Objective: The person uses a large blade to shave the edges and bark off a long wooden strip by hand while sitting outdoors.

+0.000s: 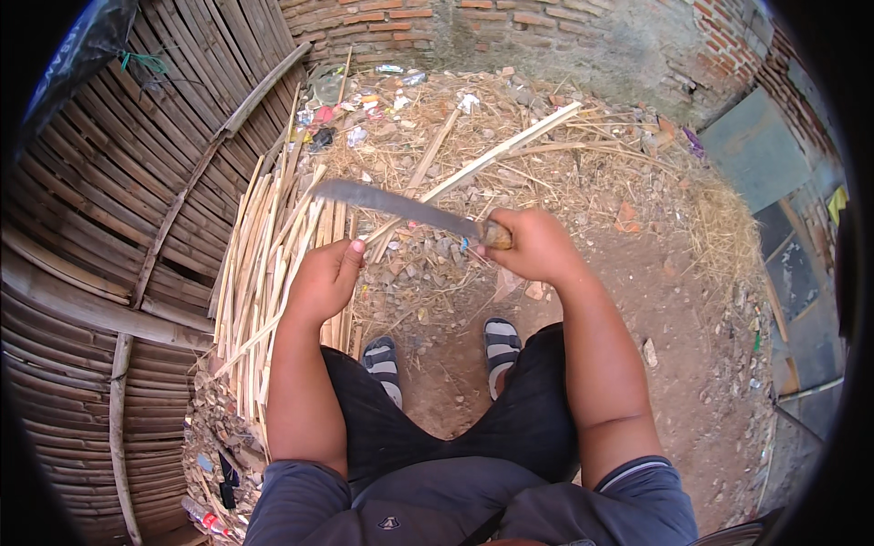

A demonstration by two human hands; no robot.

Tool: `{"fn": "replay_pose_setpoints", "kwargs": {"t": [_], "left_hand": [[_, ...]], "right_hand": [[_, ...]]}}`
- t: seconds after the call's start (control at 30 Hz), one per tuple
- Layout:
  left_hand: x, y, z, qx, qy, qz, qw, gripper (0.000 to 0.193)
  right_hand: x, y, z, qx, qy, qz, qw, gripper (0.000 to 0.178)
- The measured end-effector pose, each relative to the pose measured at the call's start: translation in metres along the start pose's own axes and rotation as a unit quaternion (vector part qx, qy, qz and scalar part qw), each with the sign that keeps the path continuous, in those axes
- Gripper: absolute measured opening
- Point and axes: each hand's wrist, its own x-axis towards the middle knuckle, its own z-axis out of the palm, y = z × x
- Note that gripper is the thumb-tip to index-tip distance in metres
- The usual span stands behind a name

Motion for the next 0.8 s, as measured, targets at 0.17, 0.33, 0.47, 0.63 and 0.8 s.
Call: {"fn": "replay_pose_setpoints", "kwargs": {"t": [0.17, 0.33, 0.47, 0.63, 0.8], "left_hand": [[0.000, 0.005, -0.007, 0.018, 0.018, -0.026, 0.999, 0.053], [0.002, 0.006, 0.003, 0.034, -0.023, -0.028, 0.999, 0.046], [0.000, 0.016, 0.005, 0.015, -0.026, -0.014, 0.999, 0.044], [0.001, 0.012, -0.007, 0.062, -0.020, -0.041, 0.997, 0.048], [0.004, 0.006, 0.004, 0.055, 0.001, -0.008, 0.998, 0.047]], "right_hand": [[0.004, 0.038, -0.012, 0.070, 0.083, 0.102, 0.989, 0.040], [0.000, 0.000, 0.008, 0.027, 0.038, 0.014, 0.999, 0.037], [0.000, -0.003, 0.011, -0.018, 0.002, -0.048, 0.999, 0.035], [0.006, 0.026, -0.011, 0.037, 0.060, 0.100, 0.992, 0.040], [0.001, 0.021, 0.000, 0.019, 0.089, 0.074, 0.993, 0.032]]}}
